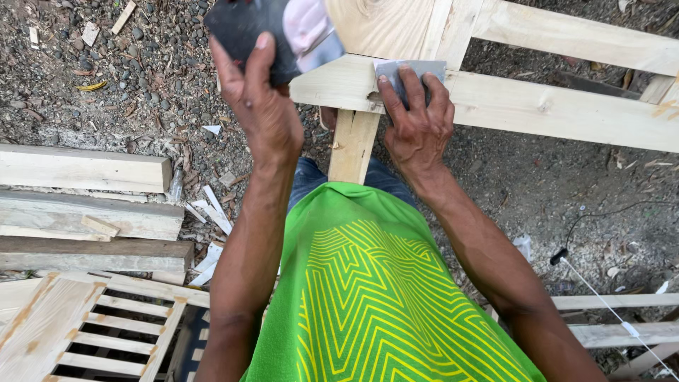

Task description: The person applies wood filler to the joints of a wooden frame using metal scrapers and sands the surface with sandpaper. They handle the frame and tools while working in an outdoor shop.

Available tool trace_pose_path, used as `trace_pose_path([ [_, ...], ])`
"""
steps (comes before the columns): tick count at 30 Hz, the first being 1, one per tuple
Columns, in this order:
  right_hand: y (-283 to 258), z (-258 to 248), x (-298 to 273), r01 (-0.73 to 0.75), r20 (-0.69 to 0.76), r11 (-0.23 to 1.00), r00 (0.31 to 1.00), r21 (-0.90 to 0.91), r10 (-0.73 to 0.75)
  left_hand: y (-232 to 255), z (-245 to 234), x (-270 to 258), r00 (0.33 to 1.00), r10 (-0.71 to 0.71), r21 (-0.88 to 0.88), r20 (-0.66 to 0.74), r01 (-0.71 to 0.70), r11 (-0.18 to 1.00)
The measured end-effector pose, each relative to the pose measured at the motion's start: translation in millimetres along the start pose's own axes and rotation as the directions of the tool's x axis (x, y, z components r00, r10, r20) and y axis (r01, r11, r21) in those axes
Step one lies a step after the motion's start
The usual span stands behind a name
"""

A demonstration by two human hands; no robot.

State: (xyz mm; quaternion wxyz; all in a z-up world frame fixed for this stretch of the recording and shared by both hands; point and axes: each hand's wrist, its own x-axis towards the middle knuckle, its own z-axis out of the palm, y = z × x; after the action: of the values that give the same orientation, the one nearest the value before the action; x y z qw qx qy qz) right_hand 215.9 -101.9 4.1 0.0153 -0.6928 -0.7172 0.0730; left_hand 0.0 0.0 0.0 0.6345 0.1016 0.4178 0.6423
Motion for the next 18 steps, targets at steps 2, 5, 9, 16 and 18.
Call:
trace_pose_path([
  [2,-7.0,2.2,3.5,-0.033,-0.029,0.999,0.999,0.000,0.032,18.8,-8.5,-9.7,0.999,-0.017,0.063,-0.047,0.020,0.998],
  [5,-14.4,-2.7,9.2,-0.076,-0.035,0.997,0.997,-0.022,0.075,32.0,-13.8,-19.1,0.995,-0.054,0.072,-0.089,0.060,0.996],
  [9,-24.3,-23.5,8.1,-0.096,0.025,0.995,0.995,0.013,0.096,36.2,-18.5,-29.4,0.984,-0.107,0.061,-0.142,0.117,0.991],
  [16,-8.9,-33.7,4.1,-0.113,0.029,0.993,0.993,-0.035,0.114,38.5,-19.9,-31.9,0.980,-0.141,0.068,-0.142,0.152,0.986],
  [18,-5.0,-25.6,4.3,-0.092,0.018,0.995,0.996,-0.030,0.092,41.4,-21.2,-31.9,0.980,-0.153,0.044,-0.129,0.159,0.986],
])
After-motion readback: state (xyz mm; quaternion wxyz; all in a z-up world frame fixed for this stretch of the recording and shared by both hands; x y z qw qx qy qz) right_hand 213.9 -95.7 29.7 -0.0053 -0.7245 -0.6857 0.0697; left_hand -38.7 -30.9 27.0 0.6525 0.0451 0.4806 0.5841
